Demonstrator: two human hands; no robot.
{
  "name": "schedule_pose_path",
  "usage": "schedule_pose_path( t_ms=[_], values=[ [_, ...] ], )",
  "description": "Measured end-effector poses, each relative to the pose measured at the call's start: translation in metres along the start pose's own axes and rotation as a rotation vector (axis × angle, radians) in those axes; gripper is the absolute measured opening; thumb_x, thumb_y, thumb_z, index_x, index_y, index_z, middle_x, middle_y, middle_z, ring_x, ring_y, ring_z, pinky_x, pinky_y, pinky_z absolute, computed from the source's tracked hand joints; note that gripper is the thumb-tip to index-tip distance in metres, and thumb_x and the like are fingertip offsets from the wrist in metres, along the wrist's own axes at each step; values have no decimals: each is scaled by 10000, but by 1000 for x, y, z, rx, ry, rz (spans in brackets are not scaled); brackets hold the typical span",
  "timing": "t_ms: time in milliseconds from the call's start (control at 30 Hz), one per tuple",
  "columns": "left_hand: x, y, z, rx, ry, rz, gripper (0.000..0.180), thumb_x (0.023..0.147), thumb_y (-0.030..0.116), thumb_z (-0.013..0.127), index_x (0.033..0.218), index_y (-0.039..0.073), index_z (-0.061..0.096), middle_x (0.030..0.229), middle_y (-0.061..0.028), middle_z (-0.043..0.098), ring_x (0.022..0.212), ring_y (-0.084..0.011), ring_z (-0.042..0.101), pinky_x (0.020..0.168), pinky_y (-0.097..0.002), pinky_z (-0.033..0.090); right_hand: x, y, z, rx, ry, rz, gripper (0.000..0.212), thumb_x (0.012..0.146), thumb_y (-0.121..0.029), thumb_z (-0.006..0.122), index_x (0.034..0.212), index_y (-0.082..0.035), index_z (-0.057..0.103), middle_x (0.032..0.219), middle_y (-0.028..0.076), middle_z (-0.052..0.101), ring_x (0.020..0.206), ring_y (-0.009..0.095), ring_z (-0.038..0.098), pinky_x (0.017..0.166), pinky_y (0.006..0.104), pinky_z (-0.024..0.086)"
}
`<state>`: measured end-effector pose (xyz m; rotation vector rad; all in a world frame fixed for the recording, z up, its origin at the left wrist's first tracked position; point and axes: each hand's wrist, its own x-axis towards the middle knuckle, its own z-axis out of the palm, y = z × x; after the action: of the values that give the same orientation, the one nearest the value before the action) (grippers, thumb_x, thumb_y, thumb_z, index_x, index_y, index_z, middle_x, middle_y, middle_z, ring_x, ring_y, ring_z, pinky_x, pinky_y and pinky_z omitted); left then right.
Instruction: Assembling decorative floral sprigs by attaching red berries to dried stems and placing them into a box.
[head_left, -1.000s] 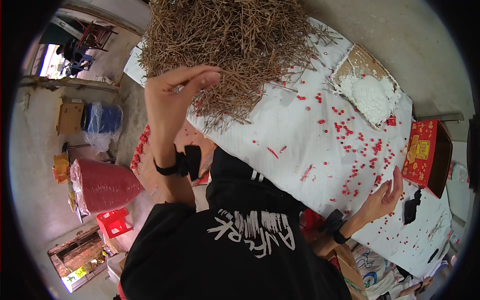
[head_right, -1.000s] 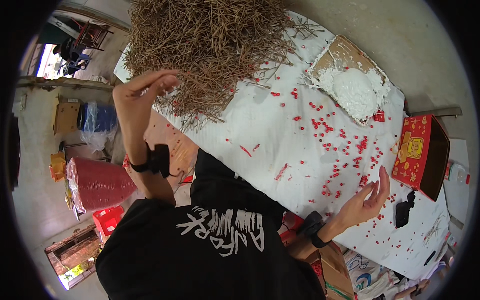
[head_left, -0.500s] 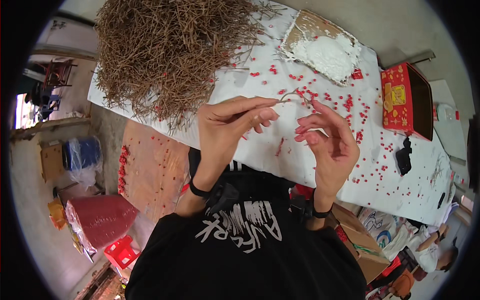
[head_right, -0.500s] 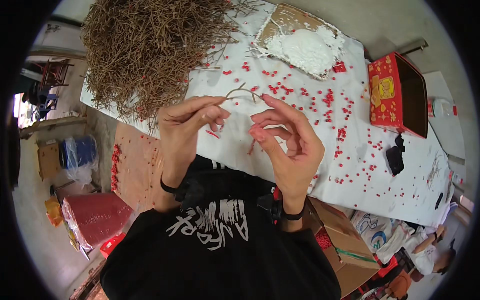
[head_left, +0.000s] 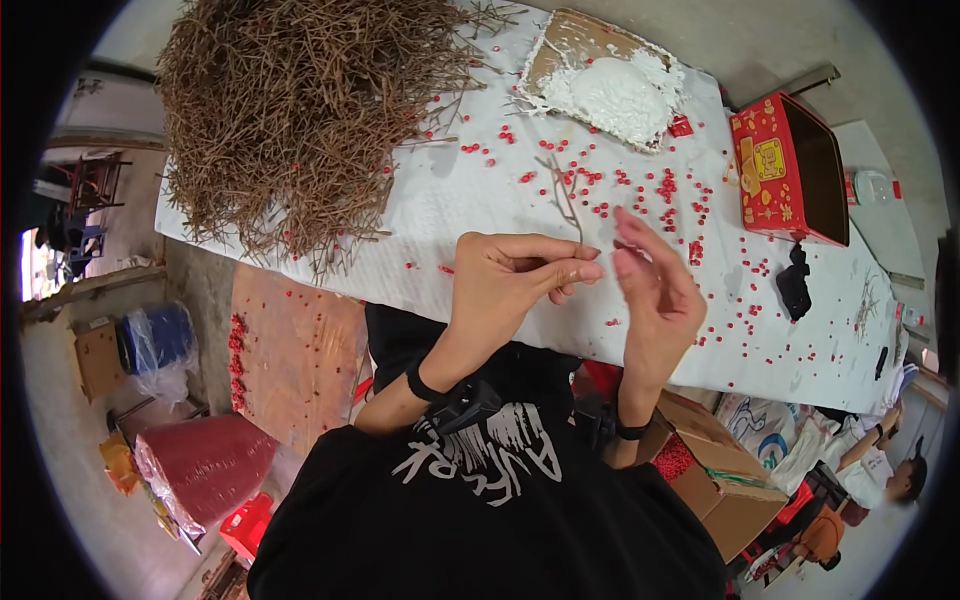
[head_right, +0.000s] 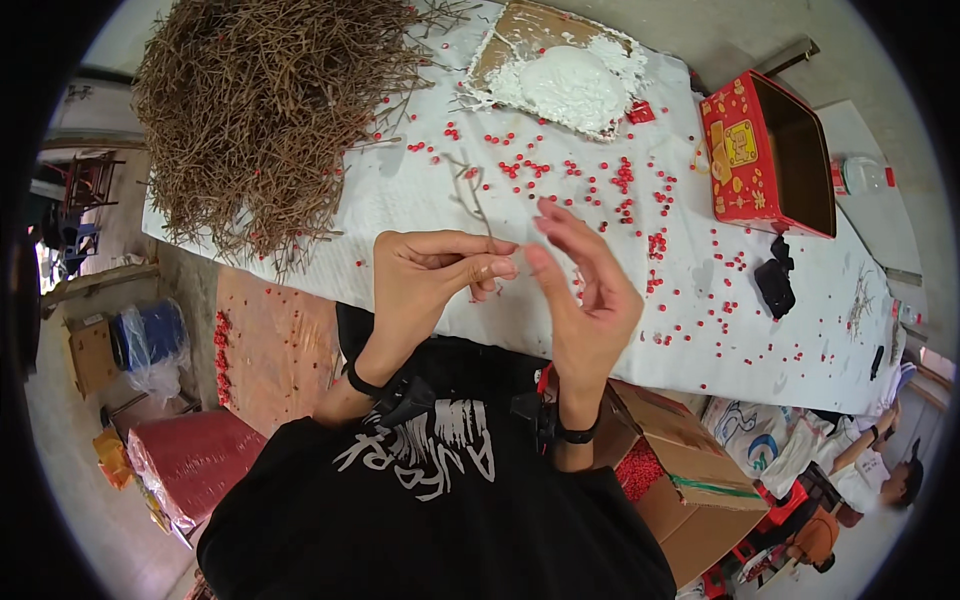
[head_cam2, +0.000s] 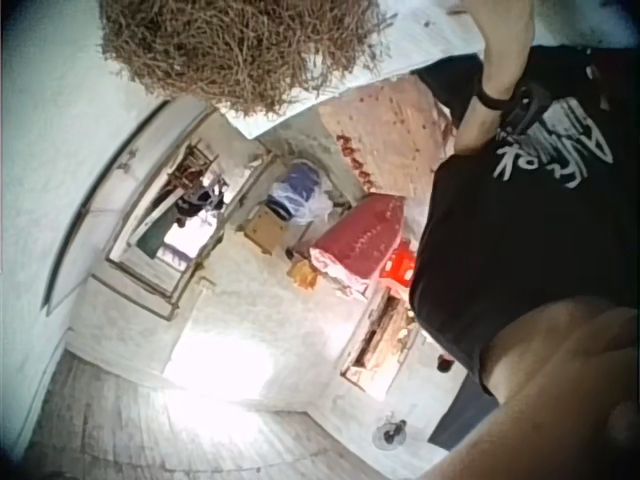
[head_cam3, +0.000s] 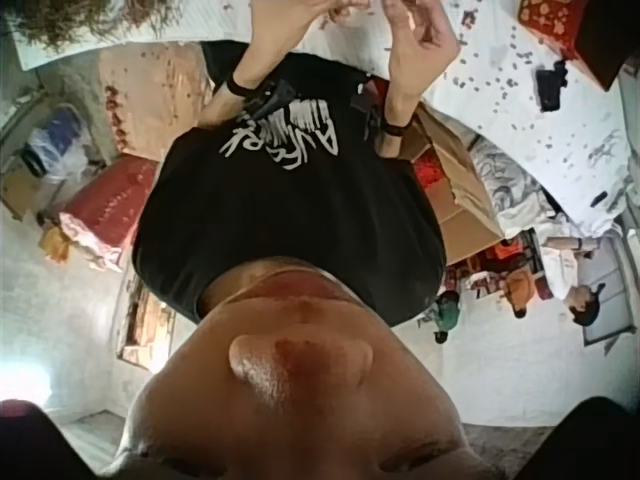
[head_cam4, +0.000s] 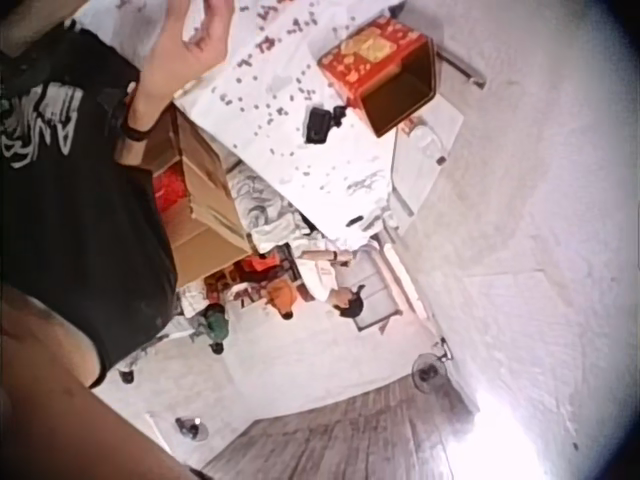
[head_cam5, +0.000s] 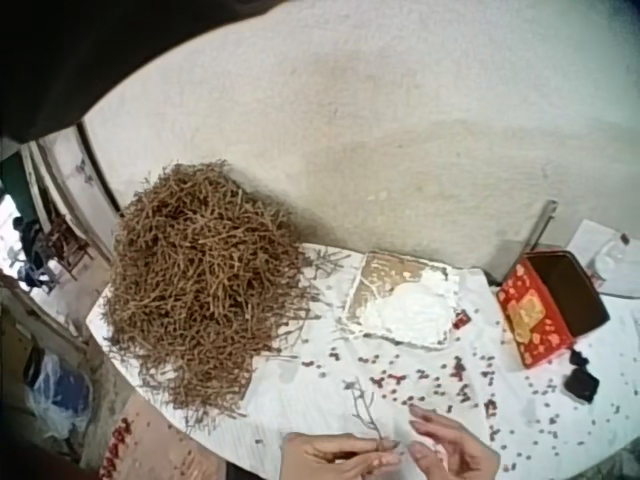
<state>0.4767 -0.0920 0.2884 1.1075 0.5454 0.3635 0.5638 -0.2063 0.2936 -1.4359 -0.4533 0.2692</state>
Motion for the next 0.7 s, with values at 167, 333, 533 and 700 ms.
schedule_pose_path(
  t_ms=[167, 333, 533, 700],
  values=[
    [6, 1, 7, 37, 21, -3, 87, 811, -32, 661, 883, -62, 702, 729, -93, 693, 542, -86, 590, 467, -190, 443, -1, 2, -9, -66, -119, 79, 192, 836, 39, 626, 1025, 57, 652, 1065, 176, 644, 983, 214, 620, 884, 324, 503],
    [18, 1, 5, 155, -106, -27, 79, 808, -46, 650, 865, -59, 703, 732, -92, 697, 539, -85, 596, 461, -186, 441, 12, 0, -22, 37, -210, 188, 158, 833, 49, 621, 984, 55, 667, 1023, 183, 648, 908, 204, 637, 814, 305, 528],
    [32, -4, 1, 133, -173, -70, 95, 803, -37, 647, 876, -59, 704, 728, -103, 695, 541, -94, 604, 454, -180, 435, 29, 8, -23, -38, -277, 81, 109, 845, 48, 603, 936, 61, 661, 948, 177, 656, 841, 197, 651, 737, 295, 561],
    [44, -16, -22, 114, -77, -74, 112, 826, 7, 639, 885, -64, 702, 708, -123, 685, 528, -98, 583, 457, -193, 441, 55, 6, -22, -119, -24, 234, 124, 842, 28, 625, 958, 57, 658, 889, 115, 667, 774, 158, 646, 700, 270, 553]
  ],
)
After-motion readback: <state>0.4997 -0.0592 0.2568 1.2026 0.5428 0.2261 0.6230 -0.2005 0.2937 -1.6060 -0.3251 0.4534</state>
